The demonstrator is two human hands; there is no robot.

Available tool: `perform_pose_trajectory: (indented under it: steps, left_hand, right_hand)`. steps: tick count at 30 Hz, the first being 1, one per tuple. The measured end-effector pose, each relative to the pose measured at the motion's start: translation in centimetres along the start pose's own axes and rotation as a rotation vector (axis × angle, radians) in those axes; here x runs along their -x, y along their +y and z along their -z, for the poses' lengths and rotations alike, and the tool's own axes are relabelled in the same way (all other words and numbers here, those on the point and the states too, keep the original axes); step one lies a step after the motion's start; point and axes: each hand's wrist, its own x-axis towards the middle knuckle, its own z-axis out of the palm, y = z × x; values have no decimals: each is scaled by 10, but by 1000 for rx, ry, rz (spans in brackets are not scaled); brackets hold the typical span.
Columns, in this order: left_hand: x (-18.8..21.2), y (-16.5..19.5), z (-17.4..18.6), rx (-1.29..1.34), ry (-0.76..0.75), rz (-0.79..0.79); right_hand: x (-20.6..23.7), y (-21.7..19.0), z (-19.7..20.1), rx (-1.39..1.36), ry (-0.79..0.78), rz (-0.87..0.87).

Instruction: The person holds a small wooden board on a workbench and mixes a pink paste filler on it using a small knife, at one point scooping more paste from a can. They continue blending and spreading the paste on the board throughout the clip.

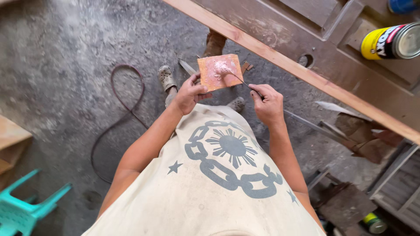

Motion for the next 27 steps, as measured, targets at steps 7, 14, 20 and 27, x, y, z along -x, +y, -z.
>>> perform_pose_trajectory:
  steps: [7,14,20,27]
  left_hand:
    - [-21,111,98,-121,-103,92]
    - [-70,232,122,-332,-302,236]
    - [-104,247,95,-304,-441,255]
    - [-127,234,68,-284,-390,287]
  right_hand:
    - [-54,-54,-112,-3,187,7]
    - [-86,-128,-172,27,454,-98]
    - [-83,-148,-162,65,544,-211]
    - [-87,-125,-146,38,593,-195]
